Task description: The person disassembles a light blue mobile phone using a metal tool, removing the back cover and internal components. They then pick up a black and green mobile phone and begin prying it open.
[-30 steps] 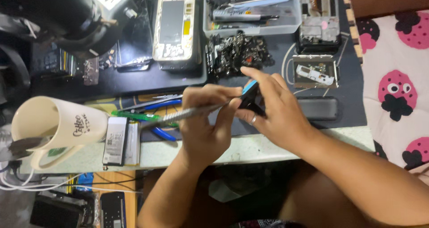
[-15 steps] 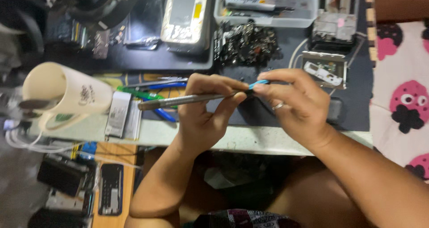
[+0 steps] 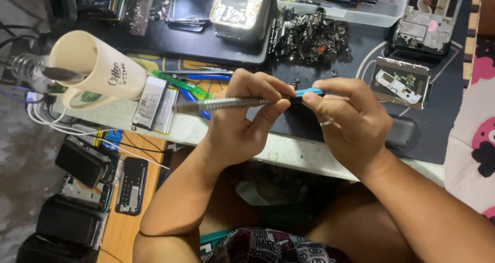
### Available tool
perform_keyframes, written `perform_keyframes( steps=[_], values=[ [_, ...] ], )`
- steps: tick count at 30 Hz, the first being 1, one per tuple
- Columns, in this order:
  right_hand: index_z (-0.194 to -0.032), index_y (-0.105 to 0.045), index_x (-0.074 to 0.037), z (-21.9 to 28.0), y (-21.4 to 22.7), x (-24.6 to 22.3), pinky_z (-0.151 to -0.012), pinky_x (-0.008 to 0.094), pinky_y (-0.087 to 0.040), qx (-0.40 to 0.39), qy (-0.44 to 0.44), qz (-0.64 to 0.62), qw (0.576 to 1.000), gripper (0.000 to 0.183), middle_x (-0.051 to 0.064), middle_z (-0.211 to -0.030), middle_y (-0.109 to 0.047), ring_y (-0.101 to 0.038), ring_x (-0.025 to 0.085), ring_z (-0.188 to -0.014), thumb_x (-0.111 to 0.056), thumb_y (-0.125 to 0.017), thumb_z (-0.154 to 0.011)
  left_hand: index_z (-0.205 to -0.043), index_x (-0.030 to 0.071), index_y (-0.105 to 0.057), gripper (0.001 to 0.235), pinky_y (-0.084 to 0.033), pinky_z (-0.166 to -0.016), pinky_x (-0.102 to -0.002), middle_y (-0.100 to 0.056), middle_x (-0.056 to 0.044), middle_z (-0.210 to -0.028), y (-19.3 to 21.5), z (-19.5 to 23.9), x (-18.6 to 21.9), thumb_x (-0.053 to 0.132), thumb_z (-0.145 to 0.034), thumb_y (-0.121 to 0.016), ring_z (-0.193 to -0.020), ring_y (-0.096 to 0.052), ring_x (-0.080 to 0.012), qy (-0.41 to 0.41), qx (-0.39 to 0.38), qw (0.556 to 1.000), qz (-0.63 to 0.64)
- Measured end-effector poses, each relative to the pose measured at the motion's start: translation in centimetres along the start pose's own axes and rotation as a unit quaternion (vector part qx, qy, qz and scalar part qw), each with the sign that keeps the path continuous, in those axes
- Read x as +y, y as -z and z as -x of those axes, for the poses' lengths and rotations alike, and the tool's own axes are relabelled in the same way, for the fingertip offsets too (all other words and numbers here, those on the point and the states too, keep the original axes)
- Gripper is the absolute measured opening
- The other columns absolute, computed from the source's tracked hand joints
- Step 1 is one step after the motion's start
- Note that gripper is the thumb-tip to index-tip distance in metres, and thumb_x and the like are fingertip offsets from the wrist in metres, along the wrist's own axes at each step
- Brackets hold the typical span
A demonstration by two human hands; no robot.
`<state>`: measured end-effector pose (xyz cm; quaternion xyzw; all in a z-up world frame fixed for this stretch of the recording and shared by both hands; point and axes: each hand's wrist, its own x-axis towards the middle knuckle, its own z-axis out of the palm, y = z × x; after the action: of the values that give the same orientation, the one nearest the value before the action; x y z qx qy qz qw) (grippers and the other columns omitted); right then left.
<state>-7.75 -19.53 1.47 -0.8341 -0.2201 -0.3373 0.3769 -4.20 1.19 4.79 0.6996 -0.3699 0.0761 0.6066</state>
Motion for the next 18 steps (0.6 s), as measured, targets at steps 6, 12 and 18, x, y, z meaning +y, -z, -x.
perform_keyframes(
  steps=[6,12,18],
  values=[
    [-0.107,-0.074,-0.007,0.6,-0.2,-0.2,-0.082,0.026,-0.066,0.000,0.033,-0.049,0.998,0.017,0.012,-0.118,-0.068,-0.071,0.017,-0.096,0.005,-0.082,-0.099,-0.107,0.000,-0.052,0.022,-0.070,-0.084,-0.026,-0.066,-0.009,-0.100,1.0,-0.9,2.0,-0.005,-0.099,-0.073,-0.102,-0.076,-0.0167,0.109,-0.035,0.993,-0.026],
    [-0.107,-0.075,-0.008,0.6,-0.6,-0.9,-0.080,0.026,-0.063,0.005,0.000,-0.052,0.999,0.016,0.012,-0.115,-0.070,-0.072,0.017,-0.095,0.003,-0.084,-0.098,-0.109,0.001,-0.049,0.031,-0.065,-0.071,-0.026,-0.069,-0.007,-0.096,1.5,-1.9,2.4,-0.003,-0.095,-0.076,-0.095,-0.079,-0.0161,0.111,-0.047,0.989,-0.083],
    [-0.101,-0.064,0.000,-1.6,-0.2,-1.5,-0.081,0.039,-0.059,0.008,0.028,-0.006,1.000,0.036,0.020,-0.110,-0.067,-0.070,0.032,-0.099,-0.004,-0.090,-0.077,-0.115,0.000,-0.048,0.029,-0.065,-0.078,-0.024,-0.067,-0.009,-0.101,0.0,-1.1,0.6,-0.004,-0.101,-0.074,-0.093,-0.079,-0.0171,0.044,0.016,0.998,-0.041]
  ],
)
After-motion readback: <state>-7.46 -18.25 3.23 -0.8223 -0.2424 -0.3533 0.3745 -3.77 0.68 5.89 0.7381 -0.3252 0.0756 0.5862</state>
